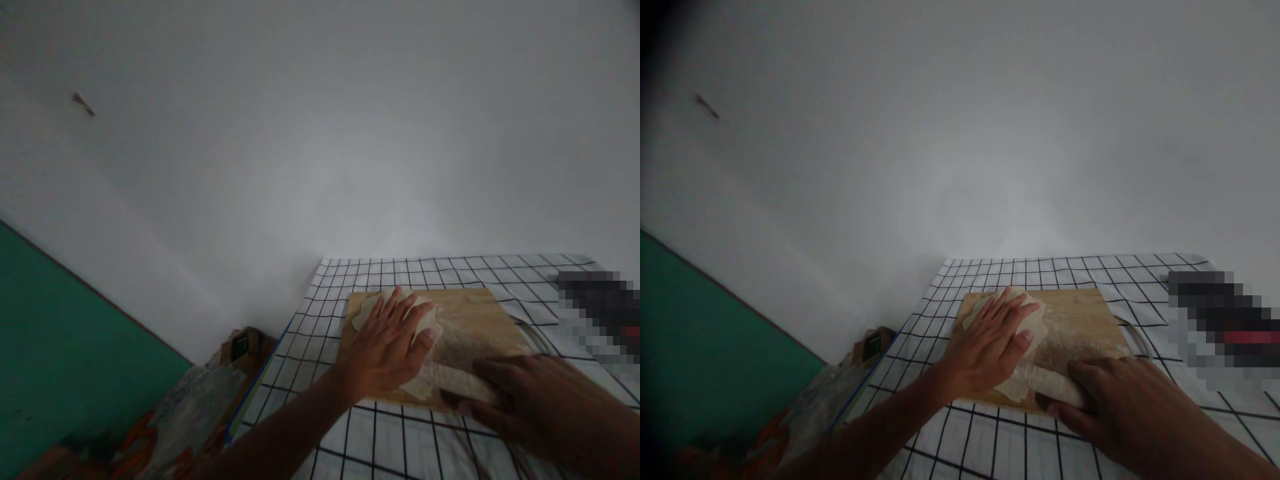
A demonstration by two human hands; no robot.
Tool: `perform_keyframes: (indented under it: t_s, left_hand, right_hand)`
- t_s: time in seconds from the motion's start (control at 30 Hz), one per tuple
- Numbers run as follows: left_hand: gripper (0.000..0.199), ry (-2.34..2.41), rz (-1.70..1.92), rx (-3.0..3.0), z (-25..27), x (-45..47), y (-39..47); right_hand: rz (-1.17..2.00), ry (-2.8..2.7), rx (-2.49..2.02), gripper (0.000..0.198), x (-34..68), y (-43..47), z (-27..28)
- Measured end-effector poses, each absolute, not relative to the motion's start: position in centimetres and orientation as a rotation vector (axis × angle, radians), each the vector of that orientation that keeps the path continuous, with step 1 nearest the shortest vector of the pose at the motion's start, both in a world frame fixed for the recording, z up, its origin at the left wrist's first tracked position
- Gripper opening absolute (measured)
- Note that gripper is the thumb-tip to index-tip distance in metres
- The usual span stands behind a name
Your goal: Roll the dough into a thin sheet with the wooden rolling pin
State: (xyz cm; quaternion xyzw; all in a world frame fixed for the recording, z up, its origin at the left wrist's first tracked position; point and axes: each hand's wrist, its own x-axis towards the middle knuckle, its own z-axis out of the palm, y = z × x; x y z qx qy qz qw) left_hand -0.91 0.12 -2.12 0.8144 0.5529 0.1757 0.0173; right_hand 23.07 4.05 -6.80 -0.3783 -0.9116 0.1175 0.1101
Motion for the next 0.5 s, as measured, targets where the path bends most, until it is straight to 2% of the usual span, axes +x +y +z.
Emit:
perform_keyframes:
  t_s: [0.13, 0.37, 0.5]
  left_hand:
    - [0.044, 1.663, 0.528, 2.521, -2.2, -1.4, -0.1]
    - [0.043, 1.476, 0.456, 2.480, 0.0, -2.4, 6.1]
    - [0.047, 1.427, 0.312, 2.491, -0.6, -1.5, 8.1]
  right_hand:
    - [0.406, -2.718, -1.095, 0.047, 23.0, 4.0, -6.2]
    - [0.577, -2.577, -1.160, 0.049, 23.1, 3.4, -4.1]
    - [0.543, -2.569, -1.224, 0.049, 23.3, 3.5, -4.4]
